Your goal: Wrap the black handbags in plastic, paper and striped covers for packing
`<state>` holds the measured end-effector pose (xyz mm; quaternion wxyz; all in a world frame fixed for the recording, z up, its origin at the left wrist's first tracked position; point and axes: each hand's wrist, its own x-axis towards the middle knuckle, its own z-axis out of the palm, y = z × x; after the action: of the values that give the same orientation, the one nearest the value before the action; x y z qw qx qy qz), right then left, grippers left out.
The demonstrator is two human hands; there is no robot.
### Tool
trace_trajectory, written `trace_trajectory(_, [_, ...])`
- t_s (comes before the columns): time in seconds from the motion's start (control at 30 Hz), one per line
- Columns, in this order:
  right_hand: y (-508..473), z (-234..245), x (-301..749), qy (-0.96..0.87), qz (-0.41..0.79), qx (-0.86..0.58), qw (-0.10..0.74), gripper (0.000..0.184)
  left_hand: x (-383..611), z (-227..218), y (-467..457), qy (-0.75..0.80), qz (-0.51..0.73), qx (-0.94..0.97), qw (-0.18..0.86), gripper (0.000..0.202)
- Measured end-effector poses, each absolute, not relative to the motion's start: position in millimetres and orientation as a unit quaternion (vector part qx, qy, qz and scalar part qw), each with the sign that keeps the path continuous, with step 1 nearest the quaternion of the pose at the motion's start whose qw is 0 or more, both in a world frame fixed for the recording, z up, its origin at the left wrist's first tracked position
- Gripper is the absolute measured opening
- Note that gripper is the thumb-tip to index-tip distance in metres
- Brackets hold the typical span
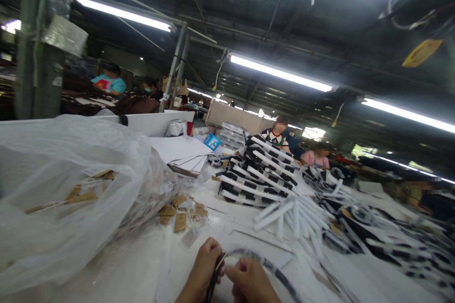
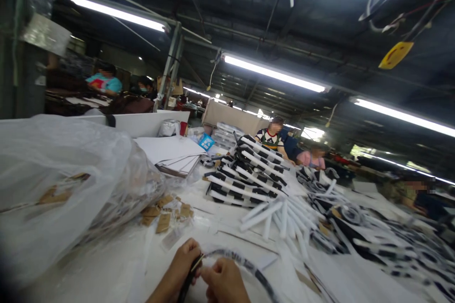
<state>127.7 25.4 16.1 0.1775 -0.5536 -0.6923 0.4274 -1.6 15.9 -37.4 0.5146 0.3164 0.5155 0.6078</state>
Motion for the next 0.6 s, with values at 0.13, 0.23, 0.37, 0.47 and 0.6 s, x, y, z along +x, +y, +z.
trace_trajectory(0.13, [10.8,4.1,123.8,-0.603,0.593,-0.502,0.179,0.046,-2.3,-42.3,17.9,0.483,0.678,0.282,0.477,0.024])
trace_trajectory(0.23, [1.0,1.2,117.4,-0.551,0.635,-0.49,0.233,0.056,-1.1,-41.7,14.7,0.487,0.682,0.269,0.474,0.022])
trace_trajectory(0.37, [3.1,-11.2,107.6,-0.539,0.598,-0.525,0.277,0.053,0.8,-42.6,13.1,0.489,0.674,0.259,0.49,0.019])
trace_trajectory(0.47, [7.6,-22.0,101.1,-0.53,0.581,-0.541,0.298,0.05,1.3,-42.8,13.4,0.49,0.669,0.258,0.496,0.018])
trace_trajectory(0.6, [4.7,-20.6,97.8,-0.525,0.566,-0.546,0.324,0.038,-2.9,-38.7,13.7,0.494,0.648,0.278,0.509,0.017])
